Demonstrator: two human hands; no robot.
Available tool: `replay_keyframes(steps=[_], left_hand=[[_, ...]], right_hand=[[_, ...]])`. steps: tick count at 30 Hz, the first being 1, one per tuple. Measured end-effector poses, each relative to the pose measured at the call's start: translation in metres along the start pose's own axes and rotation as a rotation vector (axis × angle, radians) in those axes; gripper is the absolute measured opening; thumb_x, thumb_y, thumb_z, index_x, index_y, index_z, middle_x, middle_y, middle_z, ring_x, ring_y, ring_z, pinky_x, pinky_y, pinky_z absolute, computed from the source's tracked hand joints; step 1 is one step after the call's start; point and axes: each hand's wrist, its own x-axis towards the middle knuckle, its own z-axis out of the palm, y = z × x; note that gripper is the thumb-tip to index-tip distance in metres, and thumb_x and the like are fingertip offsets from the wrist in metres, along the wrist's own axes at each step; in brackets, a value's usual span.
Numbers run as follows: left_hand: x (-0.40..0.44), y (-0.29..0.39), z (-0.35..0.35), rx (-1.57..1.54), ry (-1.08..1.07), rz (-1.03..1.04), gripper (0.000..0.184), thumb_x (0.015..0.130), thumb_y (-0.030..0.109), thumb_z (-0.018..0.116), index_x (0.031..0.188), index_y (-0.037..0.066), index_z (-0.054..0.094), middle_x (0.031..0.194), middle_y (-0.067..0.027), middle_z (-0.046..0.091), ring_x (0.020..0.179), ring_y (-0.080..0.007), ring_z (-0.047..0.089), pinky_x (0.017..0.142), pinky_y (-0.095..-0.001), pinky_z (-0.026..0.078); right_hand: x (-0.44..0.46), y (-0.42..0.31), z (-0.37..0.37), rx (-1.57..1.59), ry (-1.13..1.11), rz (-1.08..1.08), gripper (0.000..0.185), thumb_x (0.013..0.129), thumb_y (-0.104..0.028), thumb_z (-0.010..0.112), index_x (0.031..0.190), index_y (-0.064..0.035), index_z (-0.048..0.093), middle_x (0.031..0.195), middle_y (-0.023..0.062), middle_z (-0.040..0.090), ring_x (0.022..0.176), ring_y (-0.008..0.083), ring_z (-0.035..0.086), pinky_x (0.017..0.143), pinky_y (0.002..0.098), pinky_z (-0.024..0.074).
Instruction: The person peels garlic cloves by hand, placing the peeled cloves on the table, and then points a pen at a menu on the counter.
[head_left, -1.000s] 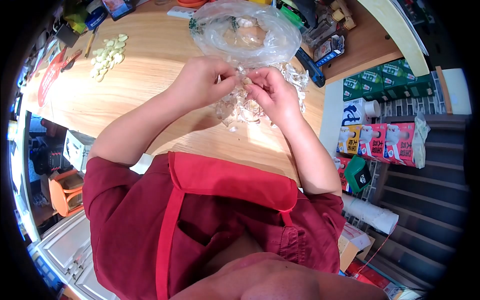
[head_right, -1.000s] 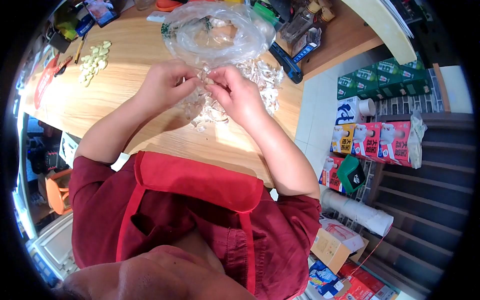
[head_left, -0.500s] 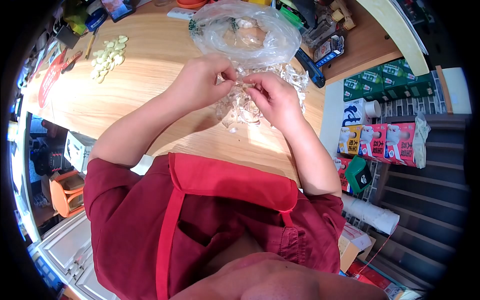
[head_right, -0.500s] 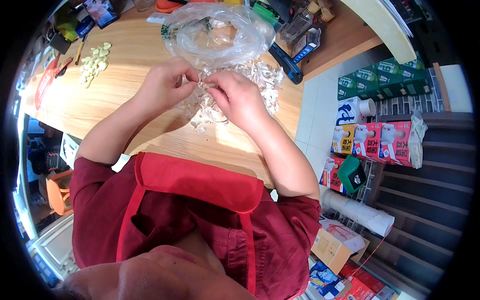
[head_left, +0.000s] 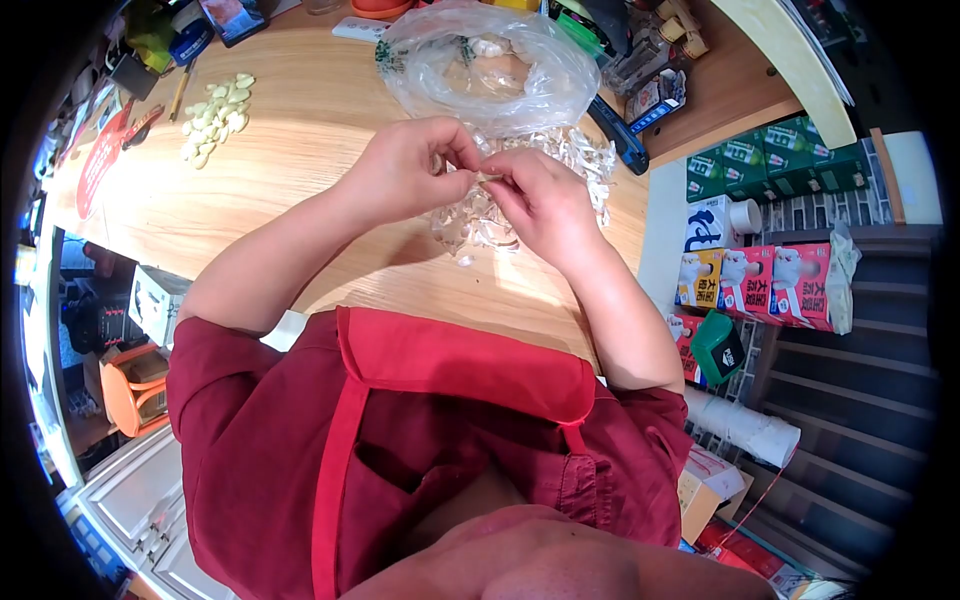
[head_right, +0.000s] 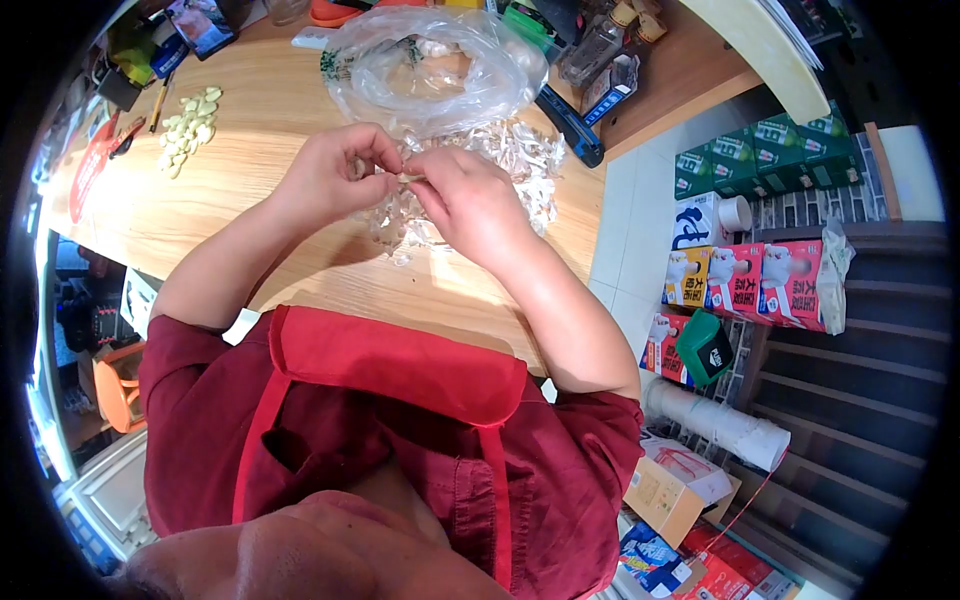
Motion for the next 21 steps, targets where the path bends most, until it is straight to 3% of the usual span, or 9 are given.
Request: replay_keyframes(steps=[8,14,21], left_hand=[[-0.0024,-0.0068,0.0069,0.108,0.120,0.134,0.010,0.075,0.003,0.061,0.084,0.001,0.060,0.077,-0.0028,0.062,0.065,-0.0060,0.051,0.058,-0.0218,0.042],[-0.0010,-0.0049,0.0045,0.092,0.107,0.081,0.009,0.075,0.005,0.063,0.083,0.002,0.060,0.075,-0.0021,0.061,0.065,-0.0068,0.052,0.059,-0.0222,0.043],[-0.0023,-0.0042,0.0033,0.210,0.141,0.217,0.008,0.078,0.006,0.061,0.083,0.002,0.057,0.070,-0.0040,0.059,0.055,-0.0066,0.049,0.049,-0.0218,0.040]], right_hand=[[0.0001,-0.0056,0.0015,0.021,0.035,0.115,0.018,0.073,-0.008,0.067,0.089,-0.0057,0.059,0.081,0.0107,0.060,0.072,0.0280,0.061,0.062,0.0349,0.0491],[0.0006,-0.0020,0.0035,0.040,0.087,0.105,0.020,0.073,-0.007,0.068,0.091,-0.0061,0.061,0.081,0.0105,0.061,0.070,0.0266,0.061,0.060,0.0333,0.0494],[0.0019,-0.0009,0.0014,0.026,0.078,0.069,0.019,0.074,-0.005,0.067,0.092,-0.0063,0.061,0.081,0.0101,0.061,0.071,0.0244,0.062,0.062,0.0305,0.0506]])
